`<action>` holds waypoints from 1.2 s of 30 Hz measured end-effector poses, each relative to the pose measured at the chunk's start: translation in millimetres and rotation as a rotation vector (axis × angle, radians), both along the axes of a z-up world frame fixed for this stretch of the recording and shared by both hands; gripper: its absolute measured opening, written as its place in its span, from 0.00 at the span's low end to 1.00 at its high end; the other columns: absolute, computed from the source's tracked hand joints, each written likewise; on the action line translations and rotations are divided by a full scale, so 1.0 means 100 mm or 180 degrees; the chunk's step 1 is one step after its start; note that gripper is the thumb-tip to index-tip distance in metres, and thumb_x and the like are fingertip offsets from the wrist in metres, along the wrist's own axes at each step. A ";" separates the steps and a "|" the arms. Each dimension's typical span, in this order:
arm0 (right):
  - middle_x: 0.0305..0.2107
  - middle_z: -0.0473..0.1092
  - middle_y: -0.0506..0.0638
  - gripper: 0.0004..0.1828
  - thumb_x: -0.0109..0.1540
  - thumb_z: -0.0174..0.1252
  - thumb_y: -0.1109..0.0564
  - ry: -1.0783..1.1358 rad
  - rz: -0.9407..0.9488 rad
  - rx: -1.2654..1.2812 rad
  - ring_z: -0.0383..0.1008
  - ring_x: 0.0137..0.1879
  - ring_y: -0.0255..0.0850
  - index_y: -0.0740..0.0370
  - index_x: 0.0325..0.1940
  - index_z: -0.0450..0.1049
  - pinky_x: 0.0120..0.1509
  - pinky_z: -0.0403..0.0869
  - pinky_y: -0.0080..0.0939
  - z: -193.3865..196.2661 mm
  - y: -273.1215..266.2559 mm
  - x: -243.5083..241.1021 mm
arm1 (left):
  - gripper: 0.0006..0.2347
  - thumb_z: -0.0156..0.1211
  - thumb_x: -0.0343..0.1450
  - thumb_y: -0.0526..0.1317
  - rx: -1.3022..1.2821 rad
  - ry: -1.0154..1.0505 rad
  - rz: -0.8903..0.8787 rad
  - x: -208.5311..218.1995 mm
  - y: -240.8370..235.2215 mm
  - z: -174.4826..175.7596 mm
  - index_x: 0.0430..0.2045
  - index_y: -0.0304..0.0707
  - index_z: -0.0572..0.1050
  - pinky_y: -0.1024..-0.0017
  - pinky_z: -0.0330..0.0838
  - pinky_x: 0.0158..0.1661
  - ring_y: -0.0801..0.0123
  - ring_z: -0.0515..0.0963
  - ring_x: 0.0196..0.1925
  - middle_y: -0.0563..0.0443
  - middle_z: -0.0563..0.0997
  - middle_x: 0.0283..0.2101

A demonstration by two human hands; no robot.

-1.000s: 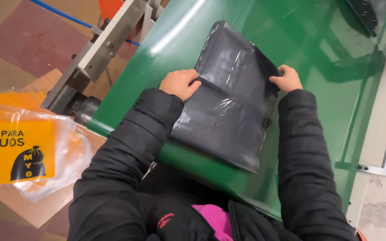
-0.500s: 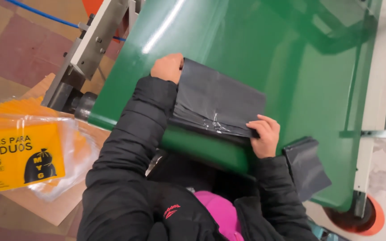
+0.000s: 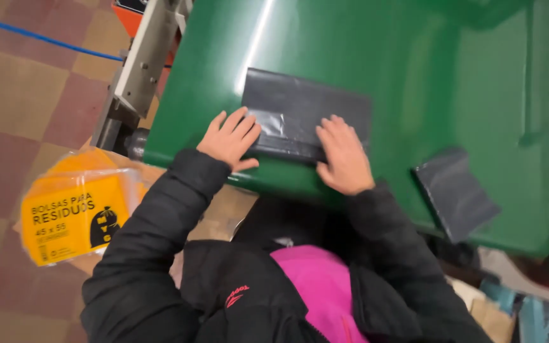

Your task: Folding black plastic bags and placing them into pre-labeled yellow retail packaging.

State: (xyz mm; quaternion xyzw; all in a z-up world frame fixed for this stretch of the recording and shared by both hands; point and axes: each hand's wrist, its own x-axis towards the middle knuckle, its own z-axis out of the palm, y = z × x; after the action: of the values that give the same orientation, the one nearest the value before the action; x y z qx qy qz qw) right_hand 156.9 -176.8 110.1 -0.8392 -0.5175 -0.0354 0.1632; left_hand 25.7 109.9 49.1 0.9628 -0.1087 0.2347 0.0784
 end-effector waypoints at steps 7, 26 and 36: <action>0.69 0.58 0.68 0.43 0.56 0.65 0.55 0.0111 0.0268 0.0431 0.54 0.77 0.63 0.74 0.71 0.60 0.79 0.54 0.60 -0.61 0.32 -0.36 | 0.23 0.68 0.63 0.54 0.1081 0.0106 -0.0282 0.16 -0.15 -0.31 0.47 0.41 0.77 0.55 0.70 0.48 0.55 0.73 0.56 0.49 0.76 0.49; 0.47 0.72 0.51 0.11 0.74 0.50 0.56 0.5506 -0.2178 0.3779 0.73 0.51 0.42 0.67 0.54 0.69 0.57 0.73 0.43 -1.31 -1.48 0.27 | 0.31 0.44 0.73 0.68 -0.3086 0.3052 0.0101 1.93 -0.86 -1.10 0.28 0.33 0.79 0.64 0.69 0.33 0.58 0.78 0.29 0.42 0.81 0.29; 0.51 0.67 0.59 0.26 0.65 0.64 0.57 0.1500 -0.1915 0.1963 0.71 0.54 0.50 0.66 0.64 0.67 0.61 0.74 0.49 -0.80 -1.82 0.59 | 0.19 0.68 0.62 0.55 -0.1173 0.0911 0.1449 1.97 -1.69 -0.42 0.37 0.43 0.77 0.51 0.74 0.38 0.50 0.74 0.48 0.49 0.75 0.43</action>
State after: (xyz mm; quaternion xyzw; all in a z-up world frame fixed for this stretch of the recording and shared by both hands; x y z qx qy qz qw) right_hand 216.2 -358.5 30.4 -0.8492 -0.1665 -0.0418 0.4993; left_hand 222.9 -59.1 7.3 0.9552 0.1658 0.1242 0.2113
